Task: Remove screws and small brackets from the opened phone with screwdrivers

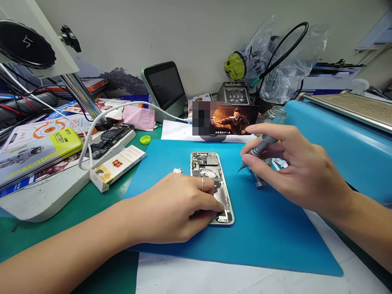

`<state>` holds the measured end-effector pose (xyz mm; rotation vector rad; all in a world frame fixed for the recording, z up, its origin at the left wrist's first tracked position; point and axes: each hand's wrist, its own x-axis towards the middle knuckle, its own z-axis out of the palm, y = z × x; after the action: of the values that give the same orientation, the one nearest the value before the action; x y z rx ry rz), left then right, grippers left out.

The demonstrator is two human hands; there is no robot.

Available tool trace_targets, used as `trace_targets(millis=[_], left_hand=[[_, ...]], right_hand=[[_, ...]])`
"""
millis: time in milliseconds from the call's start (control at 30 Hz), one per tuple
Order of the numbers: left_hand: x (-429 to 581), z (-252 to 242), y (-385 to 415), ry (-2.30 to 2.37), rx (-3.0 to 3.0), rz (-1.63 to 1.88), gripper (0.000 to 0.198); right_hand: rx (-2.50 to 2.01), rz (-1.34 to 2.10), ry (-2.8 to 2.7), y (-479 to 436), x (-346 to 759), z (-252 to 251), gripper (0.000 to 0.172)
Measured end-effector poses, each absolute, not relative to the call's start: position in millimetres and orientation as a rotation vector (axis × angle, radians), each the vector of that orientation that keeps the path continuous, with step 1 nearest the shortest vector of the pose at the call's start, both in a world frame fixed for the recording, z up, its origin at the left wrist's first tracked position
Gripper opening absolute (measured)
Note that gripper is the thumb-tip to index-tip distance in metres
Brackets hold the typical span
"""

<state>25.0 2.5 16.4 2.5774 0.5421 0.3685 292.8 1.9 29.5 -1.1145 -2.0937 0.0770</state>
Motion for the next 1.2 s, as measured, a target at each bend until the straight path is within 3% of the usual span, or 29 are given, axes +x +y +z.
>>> trace_targets(millis=[1200], left_hand=[[32.6,10.9,-1.2,0.637,2.544,0.421,0.018]], right_hand=[[-1.191,0.084,-2.043,6.7,290.0,26.5,0.044]])
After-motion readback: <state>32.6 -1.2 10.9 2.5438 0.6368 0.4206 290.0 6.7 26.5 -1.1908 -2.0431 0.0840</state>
